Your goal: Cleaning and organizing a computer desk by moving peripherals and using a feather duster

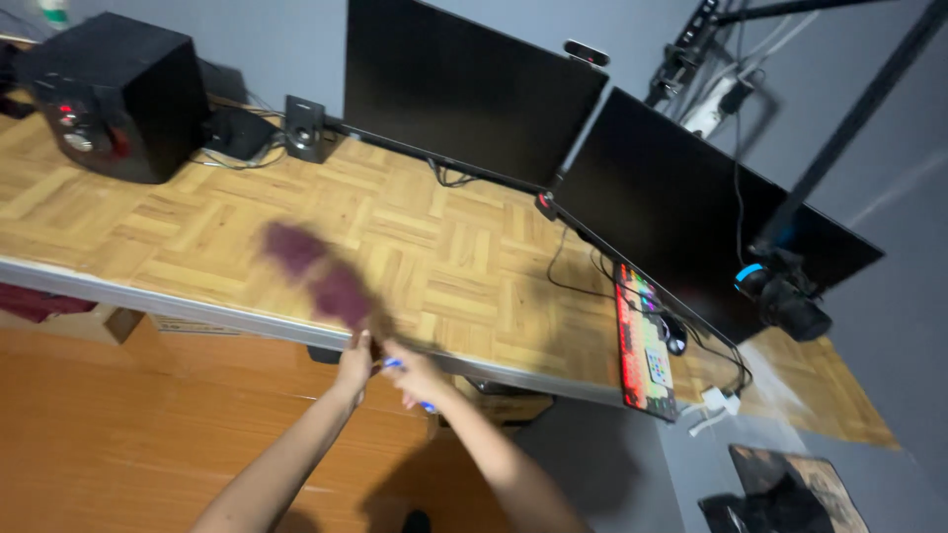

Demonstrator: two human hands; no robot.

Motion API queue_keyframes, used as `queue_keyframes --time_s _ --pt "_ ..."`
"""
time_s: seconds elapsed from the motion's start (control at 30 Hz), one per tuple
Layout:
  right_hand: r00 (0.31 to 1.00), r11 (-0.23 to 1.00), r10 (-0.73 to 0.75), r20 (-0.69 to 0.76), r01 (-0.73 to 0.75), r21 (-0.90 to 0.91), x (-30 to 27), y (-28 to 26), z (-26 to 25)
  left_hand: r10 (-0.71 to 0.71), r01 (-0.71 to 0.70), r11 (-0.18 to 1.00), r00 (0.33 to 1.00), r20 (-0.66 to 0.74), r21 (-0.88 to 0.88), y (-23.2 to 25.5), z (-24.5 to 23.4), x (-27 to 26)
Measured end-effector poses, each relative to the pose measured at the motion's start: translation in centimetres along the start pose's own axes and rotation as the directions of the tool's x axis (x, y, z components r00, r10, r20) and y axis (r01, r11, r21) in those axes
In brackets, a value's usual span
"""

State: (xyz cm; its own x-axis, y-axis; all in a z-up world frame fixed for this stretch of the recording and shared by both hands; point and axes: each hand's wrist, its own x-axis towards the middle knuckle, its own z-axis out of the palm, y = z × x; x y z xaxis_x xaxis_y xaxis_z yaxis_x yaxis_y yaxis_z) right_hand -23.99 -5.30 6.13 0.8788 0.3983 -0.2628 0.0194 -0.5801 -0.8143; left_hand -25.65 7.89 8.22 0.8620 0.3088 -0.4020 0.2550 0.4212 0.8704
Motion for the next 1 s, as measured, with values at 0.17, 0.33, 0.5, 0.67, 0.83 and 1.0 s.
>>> queue_keyframes --time_s 0.17,0.33,0.5,0.67,0.83,1.0 --pt "0.943 0.963 0.205 -0.261 -0.242 -0.118 3.6 1.9 -8.6 0.021 -0.022 0.995 1.000 0.005 0.102 -4.7 -2.5 5.6" --pt "0.978 0.877 0.163 -0.132 -0.206 -0.435 7.1 0.7 -2.9 0.112 -0.088 0.981 0.985 -0.133 0.171 -10.4 -6.6 13.3" --pt "0.911 0.924 -0.126 0.394 0.253 -0.288 7.5 -4.0 3.9 0.273 -0.210 0.954 0.903 -0.331 0.214 -5.7 -6.7 12.1" --pt "0.977 0.978 -0.209 0.026 0.209 0.010 8.1 -3.7 -2.9 0.300 -0.215 0.927 0.916 -0.267 0.307 -5.0 -6.2 14.7" --pt "0.942 0.928 0.080 -0.325 -0.189 -0.321 13.5 2.2 -14.0 0.338 -0.211 0.831 0.926 -0.166 0.515 -5.2 -4.6 16.6" --pt "0.990 0.939 0.131 0.056 -0.106 -0.326 17.4 6.9 -13.7 0.395 -0.262 0.790 0.909 -0.135 0.554 -6.9 -0.7 21.1"
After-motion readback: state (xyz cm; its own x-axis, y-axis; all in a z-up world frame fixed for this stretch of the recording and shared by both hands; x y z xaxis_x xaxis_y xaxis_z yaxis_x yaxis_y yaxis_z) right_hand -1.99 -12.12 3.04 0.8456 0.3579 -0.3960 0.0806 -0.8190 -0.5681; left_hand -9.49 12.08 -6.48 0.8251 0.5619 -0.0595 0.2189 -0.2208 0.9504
